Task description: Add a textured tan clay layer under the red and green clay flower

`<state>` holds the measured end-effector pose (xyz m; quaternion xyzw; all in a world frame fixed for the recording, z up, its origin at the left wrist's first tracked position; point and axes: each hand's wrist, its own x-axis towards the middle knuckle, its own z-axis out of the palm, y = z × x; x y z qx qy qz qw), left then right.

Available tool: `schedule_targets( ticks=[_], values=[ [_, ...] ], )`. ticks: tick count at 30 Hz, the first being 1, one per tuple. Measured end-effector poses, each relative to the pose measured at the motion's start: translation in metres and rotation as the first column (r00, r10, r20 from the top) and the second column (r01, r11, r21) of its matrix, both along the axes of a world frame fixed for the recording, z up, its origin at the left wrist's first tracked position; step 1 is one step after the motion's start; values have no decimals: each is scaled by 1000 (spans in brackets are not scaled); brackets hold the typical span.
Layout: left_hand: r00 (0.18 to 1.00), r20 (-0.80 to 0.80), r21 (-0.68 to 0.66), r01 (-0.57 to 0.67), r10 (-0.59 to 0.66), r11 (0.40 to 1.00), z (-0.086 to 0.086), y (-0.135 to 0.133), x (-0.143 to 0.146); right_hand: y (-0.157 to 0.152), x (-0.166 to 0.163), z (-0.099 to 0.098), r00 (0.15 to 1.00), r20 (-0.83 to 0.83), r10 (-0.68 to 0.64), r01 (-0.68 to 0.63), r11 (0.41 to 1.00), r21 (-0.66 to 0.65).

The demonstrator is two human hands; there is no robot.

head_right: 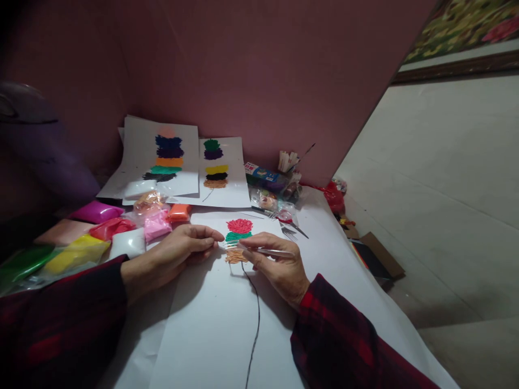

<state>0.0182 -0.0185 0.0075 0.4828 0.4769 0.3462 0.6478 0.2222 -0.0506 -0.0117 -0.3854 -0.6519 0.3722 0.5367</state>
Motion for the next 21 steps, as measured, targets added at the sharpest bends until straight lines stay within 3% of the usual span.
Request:
schedule_targets(
  ticks=[6, 14, 21],
  values=[
    [998, -42, 42, 42, -40, 998, -1, -2, -1, -3, -2, 2, 998, -53, -33, 35, 998, 47],
    [960, -115, 149, 272, -257, 951, -9, -1, 1, -3, -4, 2, 999, -51, -15, 19, 998, 65],
    [930, -311, 291, 291, -197, 912, -16, 1, 4, -5, -5, 5, 998, -59, -5, 9, 998, 55]
  ],
)
